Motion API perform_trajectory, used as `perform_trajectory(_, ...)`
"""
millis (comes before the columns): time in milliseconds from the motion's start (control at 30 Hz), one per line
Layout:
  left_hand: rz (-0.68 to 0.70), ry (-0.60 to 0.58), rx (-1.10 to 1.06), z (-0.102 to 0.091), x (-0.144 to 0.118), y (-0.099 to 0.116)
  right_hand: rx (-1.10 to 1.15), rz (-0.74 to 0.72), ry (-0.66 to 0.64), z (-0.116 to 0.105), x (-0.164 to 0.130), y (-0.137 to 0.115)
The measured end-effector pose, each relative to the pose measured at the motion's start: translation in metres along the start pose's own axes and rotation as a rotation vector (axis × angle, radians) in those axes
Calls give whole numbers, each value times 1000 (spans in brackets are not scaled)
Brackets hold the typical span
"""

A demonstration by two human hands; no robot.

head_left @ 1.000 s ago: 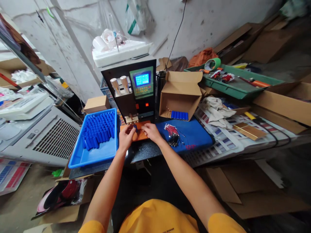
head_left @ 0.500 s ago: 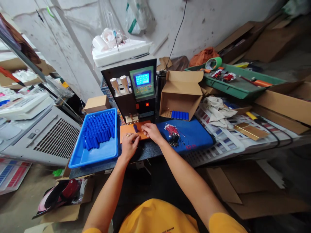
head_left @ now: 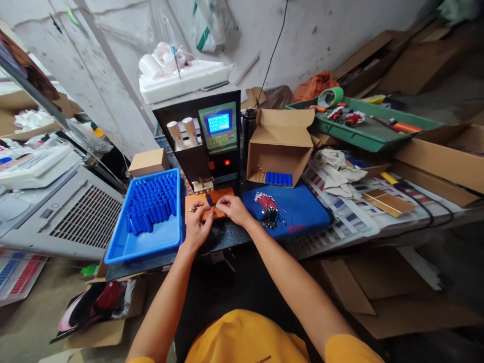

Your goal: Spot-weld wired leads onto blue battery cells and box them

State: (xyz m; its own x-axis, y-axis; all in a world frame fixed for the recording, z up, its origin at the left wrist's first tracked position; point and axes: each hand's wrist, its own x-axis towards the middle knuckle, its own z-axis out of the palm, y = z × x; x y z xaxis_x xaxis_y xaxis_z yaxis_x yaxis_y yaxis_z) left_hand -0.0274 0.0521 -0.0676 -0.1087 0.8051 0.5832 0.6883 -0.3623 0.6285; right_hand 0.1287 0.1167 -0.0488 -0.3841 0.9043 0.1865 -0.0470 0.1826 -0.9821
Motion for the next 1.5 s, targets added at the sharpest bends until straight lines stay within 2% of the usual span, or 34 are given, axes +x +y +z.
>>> perform_trajectory(133, 58, -154, 38, 1, -1, -9, 105, 56, 21, -3, 0, -1)
perform_trajectory(200, 59, -190, 40, 3, 1, -12, 132, 79, 30, -3, 1, -3)
perform_trajectory(367, -9, -186, -58, 9, 5, -13, 216, 151, 86, -3, 2, -6)
perform_trajectory(533, -146, -173, -182, 8, 13, -11, 230, 178, 158, 0, 4, -8)
perform_trajectory(733, -186, -98, -153, 4, 29, -9, 219, 213, 221, 3, 6, -12)
perform_trajectory(900, -281, -142, -271, 7, 27, -9, 225, 192, 243, 7, 8, -15)
perform_trajectory(1200, -254, -165, -258, 10, 23, -13, 166, 135, 241, 25, 19, -11)
perform_trajectory(1333, -248, -162, -247, 11, 23, -13, 61, 76, 260, 27, 23, -6)
perform_trajectory(1500, -242, -143, -215, 12, 23, -13, -23, 80, 280, 30, 24, -4)
